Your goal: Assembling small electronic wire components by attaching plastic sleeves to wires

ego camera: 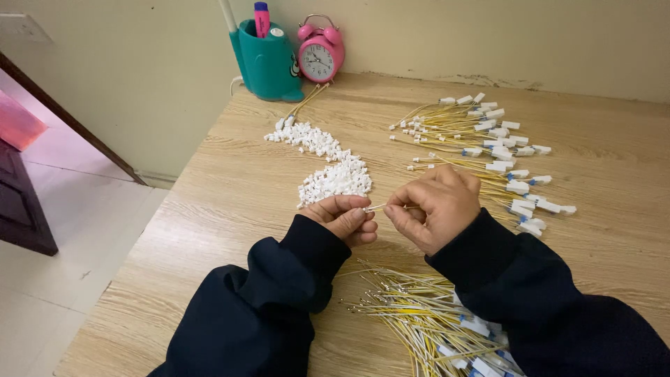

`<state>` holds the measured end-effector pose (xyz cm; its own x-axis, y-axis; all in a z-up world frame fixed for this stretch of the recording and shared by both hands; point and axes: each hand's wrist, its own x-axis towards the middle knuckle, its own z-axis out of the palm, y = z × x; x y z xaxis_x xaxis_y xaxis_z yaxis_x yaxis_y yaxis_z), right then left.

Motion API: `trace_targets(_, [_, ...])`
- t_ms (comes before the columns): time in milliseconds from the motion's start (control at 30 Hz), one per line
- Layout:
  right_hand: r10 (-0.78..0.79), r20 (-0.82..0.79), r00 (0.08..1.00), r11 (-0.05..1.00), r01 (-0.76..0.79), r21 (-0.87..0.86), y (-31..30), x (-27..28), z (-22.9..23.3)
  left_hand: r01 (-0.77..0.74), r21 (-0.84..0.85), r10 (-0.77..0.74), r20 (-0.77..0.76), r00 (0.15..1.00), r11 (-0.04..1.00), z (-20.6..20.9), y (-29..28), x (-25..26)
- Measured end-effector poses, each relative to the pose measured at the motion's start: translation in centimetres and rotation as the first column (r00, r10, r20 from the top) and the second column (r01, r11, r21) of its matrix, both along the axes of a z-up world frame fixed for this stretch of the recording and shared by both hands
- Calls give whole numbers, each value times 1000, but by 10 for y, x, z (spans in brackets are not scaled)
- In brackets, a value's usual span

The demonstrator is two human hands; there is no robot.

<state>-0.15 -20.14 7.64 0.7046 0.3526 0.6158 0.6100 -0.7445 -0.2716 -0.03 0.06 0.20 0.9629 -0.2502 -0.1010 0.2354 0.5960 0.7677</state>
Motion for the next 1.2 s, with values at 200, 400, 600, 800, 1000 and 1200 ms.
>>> trace_targets(200, [34, -5, 999, 999, -34, 7, 3, 0, 7, -7, 10, 7, 1, 1000, 1000, -2, -1, 0])
trace_targets(400, [39, 21, 999, 999, -39, 27, 3, 0, 7, -17, 4, 17, 16, 1000, 1000, 1, -1, -2])
trace_targets(600, [58, 1, 998, 998, -58, 20, 5, -3, 12, -1, 20, 1, 8, 1000, 1000, -3, -1, -1])
trace_targets(800, [18, 13, 1000, 999, -18, 28, 6, -7, 10, 2, 52, -3, 15, 1000, 999, 3, 0, -4])
trace_targets(1000, [44, 31, 999, 999, -45, 16, 8, -5, 2, -30, 94, 26, 38, 999, 995, 0, -4, -4])
trace_targets(1200, [74, 38, 997, 997, -74, 17, 10, -7, 4, -34, 89, 30, 45, 999, 995, 5, -7, -7])
